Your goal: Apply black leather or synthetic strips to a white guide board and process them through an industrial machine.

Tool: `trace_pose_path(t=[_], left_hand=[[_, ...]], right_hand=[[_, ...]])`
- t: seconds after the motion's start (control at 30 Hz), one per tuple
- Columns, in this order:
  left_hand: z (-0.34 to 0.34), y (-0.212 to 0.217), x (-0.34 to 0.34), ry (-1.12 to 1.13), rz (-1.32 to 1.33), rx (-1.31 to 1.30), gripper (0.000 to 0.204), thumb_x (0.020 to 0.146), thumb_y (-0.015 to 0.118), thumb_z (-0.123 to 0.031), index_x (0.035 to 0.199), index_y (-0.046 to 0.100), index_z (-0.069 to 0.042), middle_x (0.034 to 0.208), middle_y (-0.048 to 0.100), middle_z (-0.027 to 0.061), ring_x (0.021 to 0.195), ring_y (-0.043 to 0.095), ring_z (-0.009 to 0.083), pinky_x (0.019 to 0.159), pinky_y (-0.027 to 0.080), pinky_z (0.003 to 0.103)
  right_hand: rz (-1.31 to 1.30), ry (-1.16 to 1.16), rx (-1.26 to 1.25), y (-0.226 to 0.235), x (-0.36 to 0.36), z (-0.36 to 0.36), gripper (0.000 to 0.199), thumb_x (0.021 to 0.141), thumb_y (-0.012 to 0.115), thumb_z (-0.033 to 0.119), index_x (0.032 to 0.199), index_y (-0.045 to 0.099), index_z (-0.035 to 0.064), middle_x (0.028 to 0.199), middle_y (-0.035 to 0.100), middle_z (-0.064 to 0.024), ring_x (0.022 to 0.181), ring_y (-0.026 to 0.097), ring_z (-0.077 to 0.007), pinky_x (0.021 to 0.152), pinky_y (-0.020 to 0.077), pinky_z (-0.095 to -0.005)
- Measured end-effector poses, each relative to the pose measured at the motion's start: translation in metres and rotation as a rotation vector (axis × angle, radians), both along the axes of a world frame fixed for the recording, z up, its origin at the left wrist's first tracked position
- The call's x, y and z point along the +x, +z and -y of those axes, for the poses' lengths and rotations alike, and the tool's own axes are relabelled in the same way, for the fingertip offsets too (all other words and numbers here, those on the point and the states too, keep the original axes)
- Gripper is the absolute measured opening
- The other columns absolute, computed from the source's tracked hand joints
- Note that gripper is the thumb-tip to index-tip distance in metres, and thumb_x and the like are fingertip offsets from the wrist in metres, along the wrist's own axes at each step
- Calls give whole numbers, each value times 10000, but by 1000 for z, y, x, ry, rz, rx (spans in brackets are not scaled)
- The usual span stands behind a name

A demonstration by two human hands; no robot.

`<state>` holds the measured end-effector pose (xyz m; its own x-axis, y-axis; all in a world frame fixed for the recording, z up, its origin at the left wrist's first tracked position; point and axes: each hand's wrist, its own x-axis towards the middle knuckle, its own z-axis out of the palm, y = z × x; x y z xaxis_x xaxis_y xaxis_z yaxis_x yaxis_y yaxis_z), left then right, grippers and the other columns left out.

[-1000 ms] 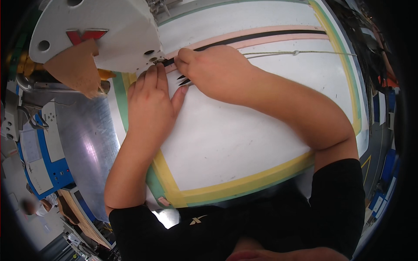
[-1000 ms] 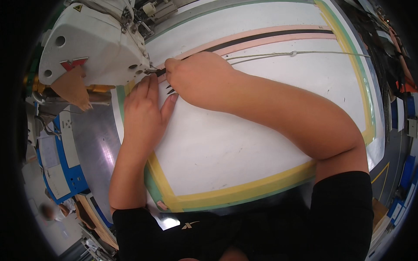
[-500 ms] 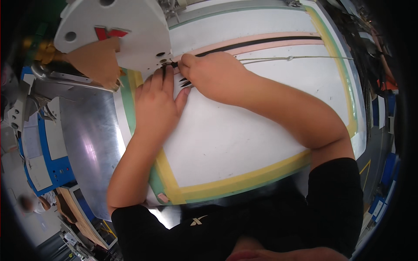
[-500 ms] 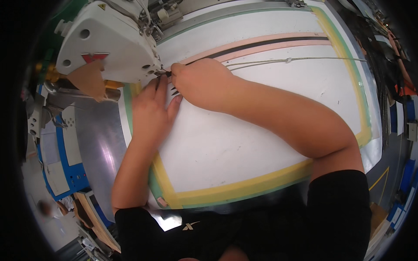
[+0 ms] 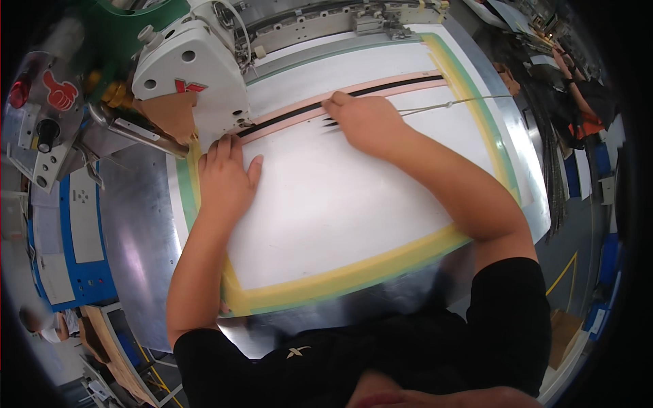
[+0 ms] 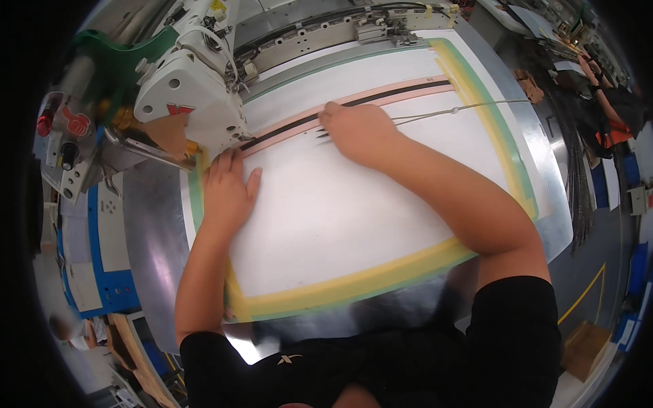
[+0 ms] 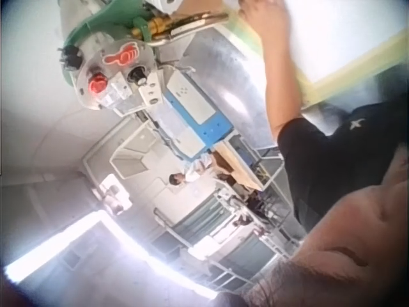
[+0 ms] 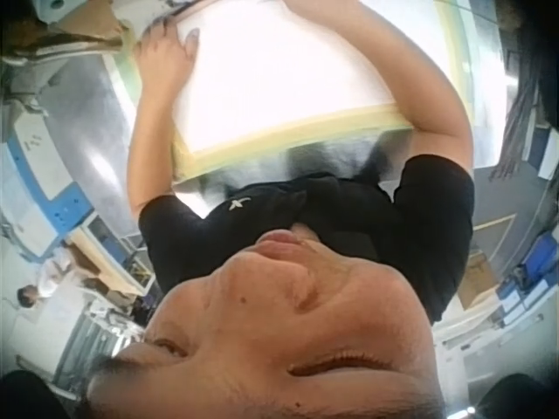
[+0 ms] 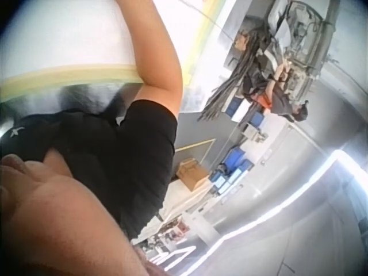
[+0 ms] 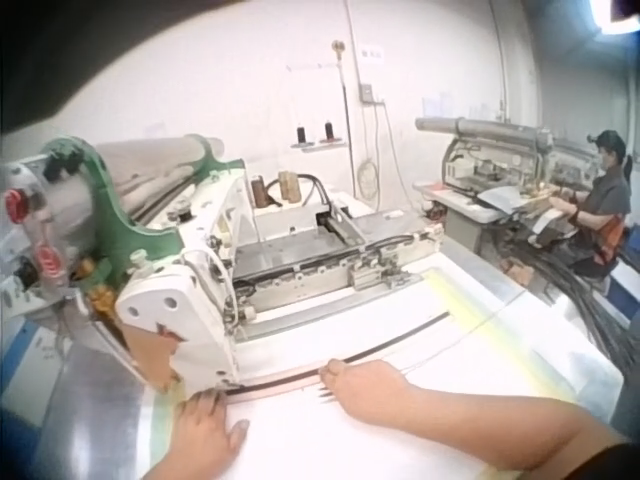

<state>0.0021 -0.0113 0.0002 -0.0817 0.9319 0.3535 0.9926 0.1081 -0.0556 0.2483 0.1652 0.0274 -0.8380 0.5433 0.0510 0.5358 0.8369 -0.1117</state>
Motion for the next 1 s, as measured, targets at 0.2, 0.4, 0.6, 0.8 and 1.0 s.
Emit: trace_pose_path(t=[0.2,0.4,0.6,0.8,1.0], left_hand=[[1,1,4,19,36,4,618,953,683,-377,1351,599,88,1359,617,228,1247,570,375,1062,413,500],[-2,-2,12,61,108,-43,628,972,658,-403,1393,584,58,1406,599,228,1315,542,393,1112,383,522],[-8,0,23,70,146,-61,646,979,645,-426,1417,575,44,1443,584,217,1349,527,382,1145,359,525],[-16,-1,28,53,163,-68,696,979,640,-454,1440,552,60,1477,561,211,1356,526,367,1152,350,541],[-12,2,27,67,194,-73,657,966,659,-411,1433,564,40,1480,560,223,1349,534,406,1140,377,531]], right_hand=[[-34,-89,32,-9,21,-10,444,926,517,5,1355,628,27,1273,641,-90,954,719,-325,784,590,-441],[-31,-71,22,-10,1,3,411,930,521,11,1325,634,2,1273,643,-117,949,721,-344,792,596,-450],[-77,-19,12,-11,-9,9,382,933,534,22,1298,641,-9,1258,645,-123,946,727,-347,784,605,-449],[-109,17,4,-12,-18,13,364,930,548,37,1276,650,-12,1227,648,-125,938,732,-338,772,609,-440],[-157,53,24,-16,-31,22,360,924,564,45,1268,656,-6,1225,648,-123,936,736,-326,753,617,-424]])
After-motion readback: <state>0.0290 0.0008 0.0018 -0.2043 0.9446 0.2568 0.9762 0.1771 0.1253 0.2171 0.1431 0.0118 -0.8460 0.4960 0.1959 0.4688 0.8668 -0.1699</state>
